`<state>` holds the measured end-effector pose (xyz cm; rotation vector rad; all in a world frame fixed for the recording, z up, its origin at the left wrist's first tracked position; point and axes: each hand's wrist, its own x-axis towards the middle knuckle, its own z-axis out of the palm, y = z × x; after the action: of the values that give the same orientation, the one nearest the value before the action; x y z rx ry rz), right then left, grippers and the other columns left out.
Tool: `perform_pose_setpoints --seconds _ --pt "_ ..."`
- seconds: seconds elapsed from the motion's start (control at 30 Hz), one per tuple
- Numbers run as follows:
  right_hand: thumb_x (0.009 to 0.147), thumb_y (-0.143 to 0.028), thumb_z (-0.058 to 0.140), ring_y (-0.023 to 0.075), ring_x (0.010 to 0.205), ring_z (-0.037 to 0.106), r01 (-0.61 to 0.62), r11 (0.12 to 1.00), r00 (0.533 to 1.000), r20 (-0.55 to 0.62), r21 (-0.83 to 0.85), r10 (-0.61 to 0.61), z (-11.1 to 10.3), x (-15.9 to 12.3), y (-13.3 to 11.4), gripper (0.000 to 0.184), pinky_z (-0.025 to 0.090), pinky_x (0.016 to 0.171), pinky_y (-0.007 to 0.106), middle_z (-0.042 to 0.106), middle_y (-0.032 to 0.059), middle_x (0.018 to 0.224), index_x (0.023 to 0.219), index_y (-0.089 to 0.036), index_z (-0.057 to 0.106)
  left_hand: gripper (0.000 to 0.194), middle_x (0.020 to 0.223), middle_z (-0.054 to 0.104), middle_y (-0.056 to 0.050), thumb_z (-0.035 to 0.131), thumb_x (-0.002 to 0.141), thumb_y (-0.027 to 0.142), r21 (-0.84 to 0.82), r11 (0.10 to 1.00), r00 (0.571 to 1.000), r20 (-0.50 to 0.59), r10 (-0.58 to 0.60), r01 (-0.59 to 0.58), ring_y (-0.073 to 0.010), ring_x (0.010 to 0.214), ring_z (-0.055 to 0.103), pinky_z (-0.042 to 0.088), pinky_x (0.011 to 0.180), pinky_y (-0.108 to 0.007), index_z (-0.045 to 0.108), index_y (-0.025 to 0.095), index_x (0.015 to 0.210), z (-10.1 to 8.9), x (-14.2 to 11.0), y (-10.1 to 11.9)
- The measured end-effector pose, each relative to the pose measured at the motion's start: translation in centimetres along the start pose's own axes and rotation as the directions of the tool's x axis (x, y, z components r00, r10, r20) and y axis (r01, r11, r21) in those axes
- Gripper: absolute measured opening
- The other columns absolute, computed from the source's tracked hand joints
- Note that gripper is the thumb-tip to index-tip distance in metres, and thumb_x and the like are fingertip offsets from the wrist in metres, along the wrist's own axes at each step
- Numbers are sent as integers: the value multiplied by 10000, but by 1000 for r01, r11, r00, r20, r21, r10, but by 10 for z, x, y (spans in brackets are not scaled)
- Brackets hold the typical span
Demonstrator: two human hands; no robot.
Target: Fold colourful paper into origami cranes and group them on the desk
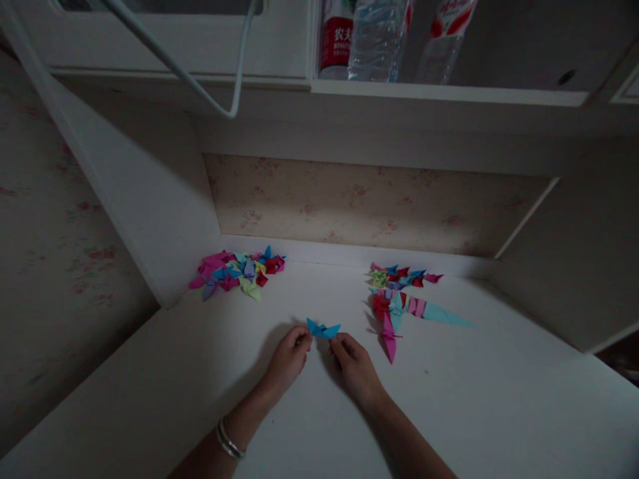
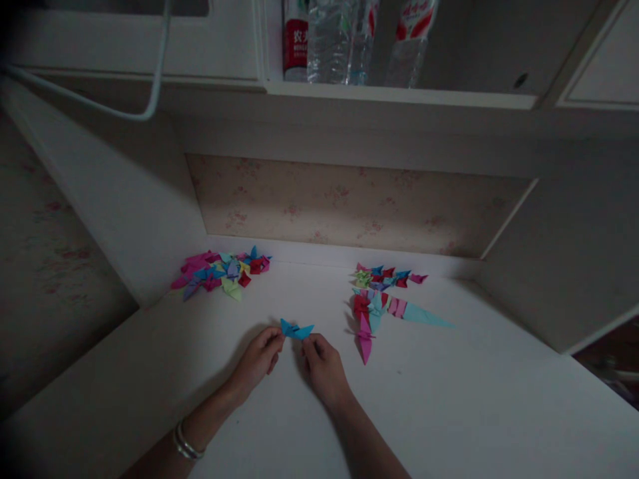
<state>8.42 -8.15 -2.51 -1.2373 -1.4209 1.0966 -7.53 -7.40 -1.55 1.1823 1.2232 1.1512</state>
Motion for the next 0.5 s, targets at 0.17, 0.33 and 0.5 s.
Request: perform_pose_setpoints --seconds 0.17,0.33,0.5 --pt "879 -495 485 125 504 415 -23 1000 1000 8 -2 23 0 0 0 338 305 489 239 458 -50 544 730 -204 573 249 584 435 90 566 765 425 0 1000 1000 0 17 -17 -47 389 341 231 397 -198 534 178 759 0 1 -1" --pt "879 -495 486 120 503 410 -30 999 999 16 20 29 0 0 3 339 302 479 234 450 -49 545 734 -201 572 267 580 427 95 564 769 442 6 1000 1000 8 26 -26 -45 389 326 229 404 -198 530 178 754 -1 1 -2" --pt "885 -495 486 113 496 398 -19 998 1000 24 52 18 0 1 4 340 295 473 231 438 -53 549 738 -199 564 227 594 430 89 539 793 398 8 999 999 17 41 -41 -45 394 336 237 409 -200 519 176 747 -1 1 -3"
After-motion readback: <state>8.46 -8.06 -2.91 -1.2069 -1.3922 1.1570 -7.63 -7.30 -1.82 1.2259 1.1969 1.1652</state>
